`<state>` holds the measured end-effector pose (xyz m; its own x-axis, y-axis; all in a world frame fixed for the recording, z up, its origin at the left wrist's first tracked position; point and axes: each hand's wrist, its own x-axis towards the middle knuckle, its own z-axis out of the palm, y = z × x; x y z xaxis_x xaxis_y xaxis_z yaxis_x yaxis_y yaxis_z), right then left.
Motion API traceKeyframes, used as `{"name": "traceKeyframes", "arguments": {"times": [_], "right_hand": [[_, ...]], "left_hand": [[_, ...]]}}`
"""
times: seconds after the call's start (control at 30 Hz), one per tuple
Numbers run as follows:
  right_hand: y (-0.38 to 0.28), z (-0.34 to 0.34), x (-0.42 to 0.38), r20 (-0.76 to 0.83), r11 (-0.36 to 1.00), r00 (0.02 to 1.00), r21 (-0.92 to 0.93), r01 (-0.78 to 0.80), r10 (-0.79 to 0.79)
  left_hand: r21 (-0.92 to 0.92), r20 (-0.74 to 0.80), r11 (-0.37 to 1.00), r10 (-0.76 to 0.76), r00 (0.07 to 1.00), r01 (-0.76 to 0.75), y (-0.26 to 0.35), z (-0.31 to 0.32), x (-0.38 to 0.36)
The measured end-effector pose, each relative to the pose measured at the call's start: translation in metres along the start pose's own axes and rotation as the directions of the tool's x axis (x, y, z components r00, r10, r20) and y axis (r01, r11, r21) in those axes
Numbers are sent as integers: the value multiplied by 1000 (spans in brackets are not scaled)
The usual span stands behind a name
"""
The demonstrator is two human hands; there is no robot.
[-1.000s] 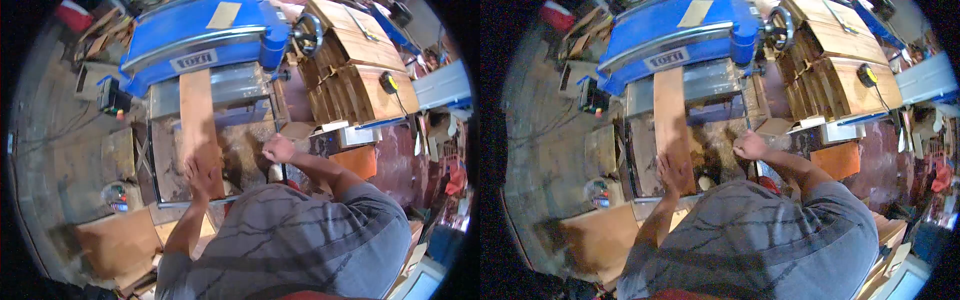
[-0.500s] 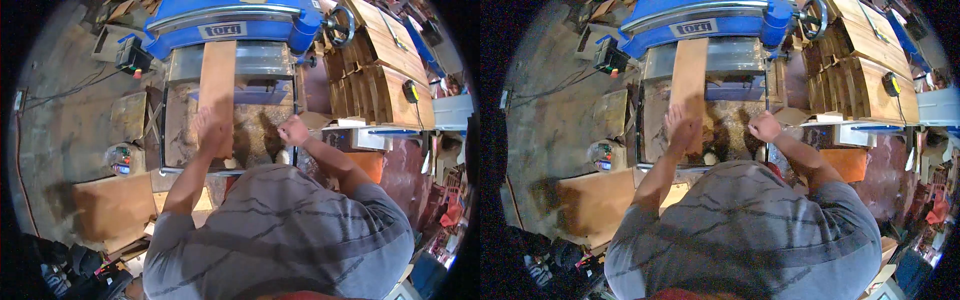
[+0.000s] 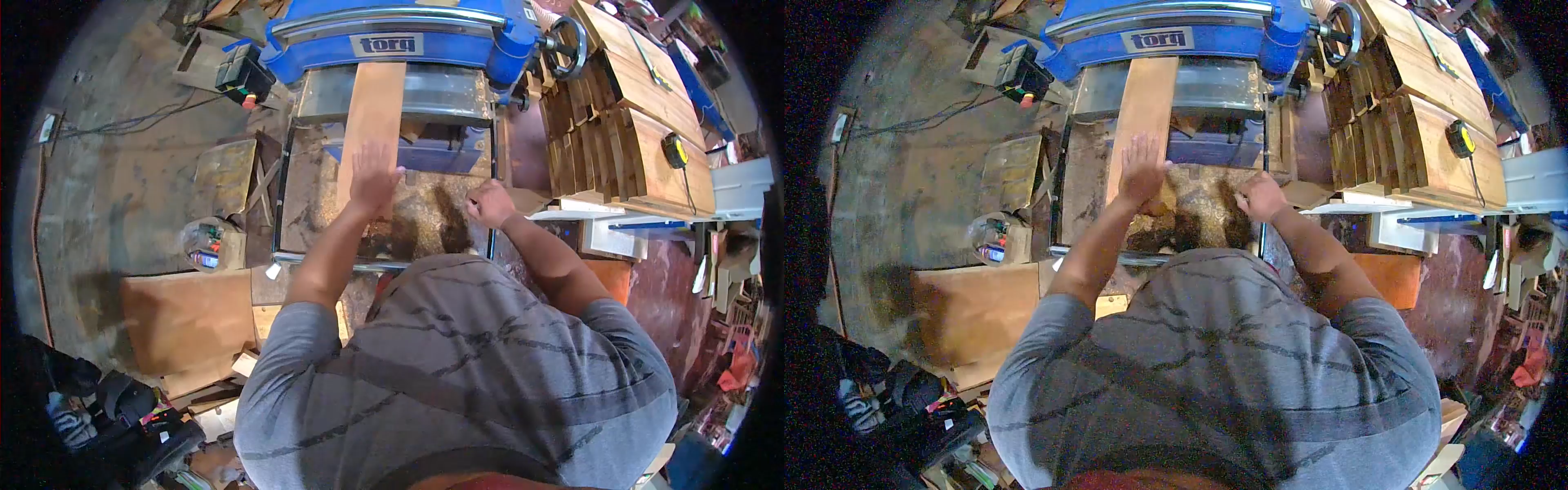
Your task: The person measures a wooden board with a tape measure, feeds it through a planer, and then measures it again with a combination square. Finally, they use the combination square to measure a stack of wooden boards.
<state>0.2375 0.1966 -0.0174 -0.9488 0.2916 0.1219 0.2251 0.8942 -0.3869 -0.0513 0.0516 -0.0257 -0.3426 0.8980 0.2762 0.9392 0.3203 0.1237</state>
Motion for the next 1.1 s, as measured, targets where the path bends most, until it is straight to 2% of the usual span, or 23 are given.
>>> {"name": "traceKeyframes", "arguments": {"times": [0.17, 0.23, 0.27, 0.33, 0.4, 0.47, 0.53, 0.6, 0.63, 0.7, 0.73, 0.83, 0.93, 1.03, 1.1], "right_hand": [[8, 9, 3, 6, 996, 1000, -88, -16, 16], [7, 11, -7, 1, 994, 1000, -107, -16, 16], [6, 8, -5, 16, 995, 1000, -101, -17, 19], [2, 4, -1, 23, 995, 999, -99, -21, 24], [-2, 0, -3, -5, 999, 999, -13, -50, 49], [-2, 3, -5, -56, 999, 998, -14, -41, 40], [0, -1, -5, -101, 999, 994, -19, -31, 29], [-2, -8, -2, 168, 995, 982, -70, -70, 81], [-4, -10, -3, 158, 993, 983, -80, -83, 95], [-8, -14, -3, 140, 994, 986, -60, -87, 95], [-6, -11, -5, 113, 995, 989, -59, -85, 91], [-1, -1, -6, 119, 991, 986, -81, -109, 118], [3, 4, -6, 153, 991, 981, -81, -108, 119], [1, 2, -9, 78, 996, 993, -39, -84, 87], [-4, -7, -7, 98, 994, 990, -54, -92, 97]], "left_hand": [[25, 37, 994, 107, 994, -108, 21, -22, -54], [-68, 186, 987, 156, 970, -146, 28, -39, -76], [-67, 182, 987, 157, 971, -147, 29, -48, -82], [-243, 158, 955, 215, 964, -173, 28, -67, -98], [-341, 158, 937, 141, 977, -80, 23, -71, -122], [-426, -64, 905, -18, 998, -11, 7, -61, -158], [-328, 188, 917, -173, 967, 228, 5, -84, -174], [-172, 265, 966, -142, 954, 192, -2, -83, -176], [-180, 259, 968, -125, 958, 175, 0, -82, -175], [-188, 230, 953, -193, 954, 238, 4, -80, -171], [-125, 244, 951, -245, 938, 281, 7, -79, -170], [-157, 241, 940, -260, 935, 302, 9, -81, -169], [-144, 213, 941, -273, 938, 306, 10, -79, -170], [-87, 172, 973, -198, 965, 215, 10, -80, -167], [-107, 167, 970, -199, 966, 218, 9, -77, -167]]}}
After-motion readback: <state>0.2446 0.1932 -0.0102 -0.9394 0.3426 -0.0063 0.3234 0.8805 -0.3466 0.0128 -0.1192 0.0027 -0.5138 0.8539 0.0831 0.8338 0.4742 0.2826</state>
